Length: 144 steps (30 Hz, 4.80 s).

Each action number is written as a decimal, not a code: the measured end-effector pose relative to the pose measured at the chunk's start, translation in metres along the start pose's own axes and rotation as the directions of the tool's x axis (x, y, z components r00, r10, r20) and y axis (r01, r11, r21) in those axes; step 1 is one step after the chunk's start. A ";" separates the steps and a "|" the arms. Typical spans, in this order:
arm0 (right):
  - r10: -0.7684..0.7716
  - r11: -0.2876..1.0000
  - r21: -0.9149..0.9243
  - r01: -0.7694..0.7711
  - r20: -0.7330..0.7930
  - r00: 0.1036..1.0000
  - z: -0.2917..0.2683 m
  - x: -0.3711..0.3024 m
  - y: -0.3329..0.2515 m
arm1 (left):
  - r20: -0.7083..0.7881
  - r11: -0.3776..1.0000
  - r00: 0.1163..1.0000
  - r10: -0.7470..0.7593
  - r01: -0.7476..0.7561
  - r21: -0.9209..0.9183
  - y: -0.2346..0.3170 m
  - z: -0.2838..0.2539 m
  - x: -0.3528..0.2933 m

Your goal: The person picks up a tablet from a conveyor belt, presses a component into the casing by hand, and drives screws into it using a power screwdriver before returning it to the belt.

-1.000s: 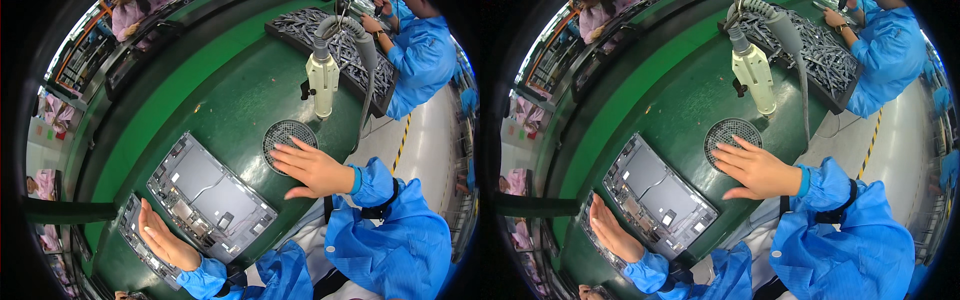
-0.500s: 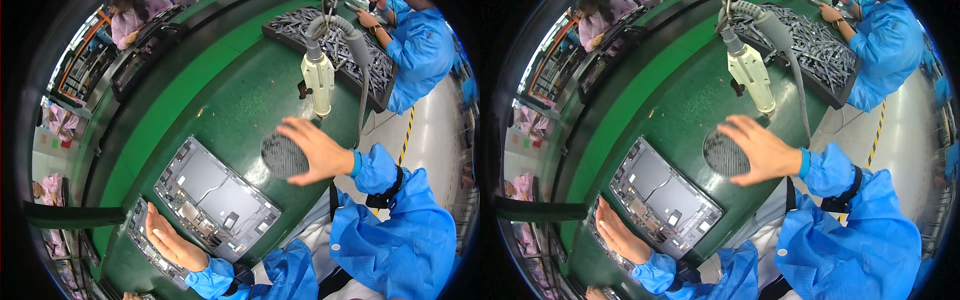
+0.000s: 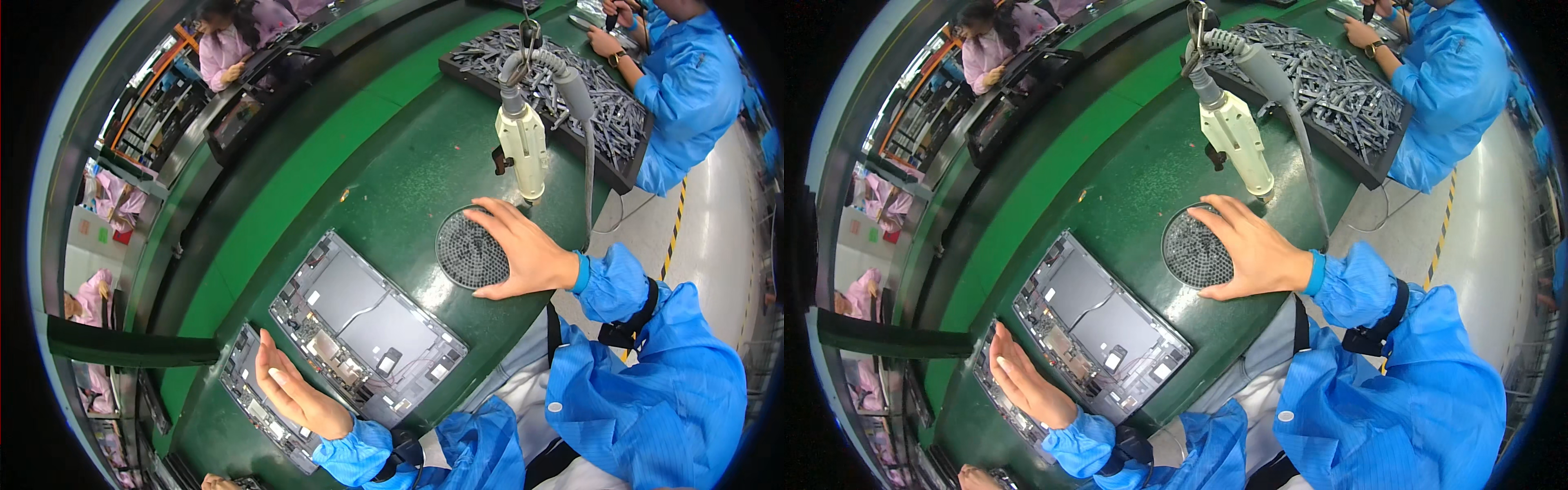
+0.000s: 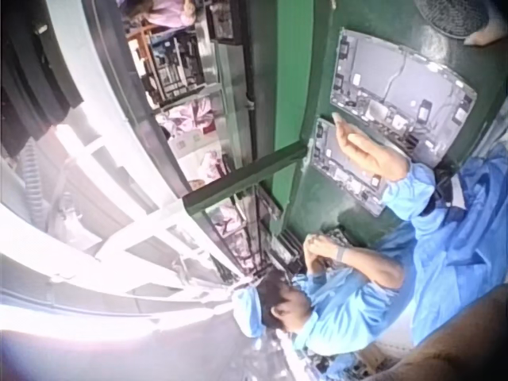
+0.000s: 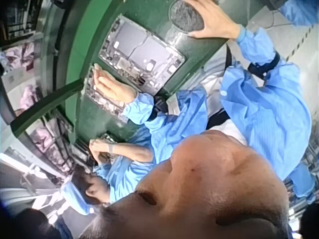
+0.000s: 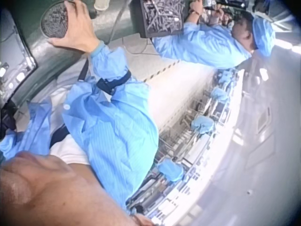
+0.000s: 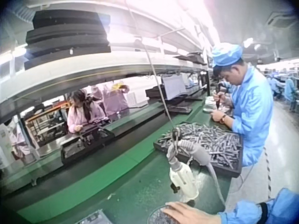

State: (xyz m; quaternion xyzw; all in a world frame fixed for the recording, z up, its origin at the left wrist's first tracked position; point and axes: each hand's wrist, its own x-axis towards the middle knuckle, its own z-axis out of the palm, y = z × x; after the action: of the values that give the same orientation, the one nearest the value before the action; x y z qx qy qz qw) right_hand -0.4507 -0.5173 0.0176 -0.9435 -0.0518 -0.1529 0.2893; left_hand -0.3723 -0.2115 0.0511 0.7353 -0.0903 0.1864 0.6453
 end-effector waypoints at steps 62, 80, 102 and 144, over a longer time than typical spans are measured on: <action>0.102 0.995 0.006 -0.104 0.154 0.983 -0.021 0.001 -0.025 | -0.005 0.999 0.999 0.037 -0.037 -0.019 0.001 -0.002 -0.002; 0.063 0.997 -0.064 -0.053 0.166 0.984 -0.029 -0.002 -0.033 | 0.025 0.998 0.998 0.064 -0.063 -0.027 0.006 -0.001 -0.006; 0.149 0.948 -0.233 -0.219 -0.283 0.947 0.025 0.030 0.015 | 0.153 0.920 0.987 0.049 -0.104 0.379 0.018 -0.044 -0.059; -0.249 0.894 0.431 0.123 0.251 0.935 0.054 0.066 -0.052 | 0.519 0.722 0.852 0.075 -0.405 0.561 0.000 0.053 -0.040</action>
State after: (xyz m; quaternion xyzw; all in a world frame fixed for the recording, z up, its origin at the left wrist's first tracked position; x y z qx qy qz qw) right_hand -0.3835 -0.4430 0.0238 -0.8647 -0.2169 -0.0212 0.4525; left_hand -0.4009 -0.2680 0.0304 0.9162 -0.2678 0.1105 0.2768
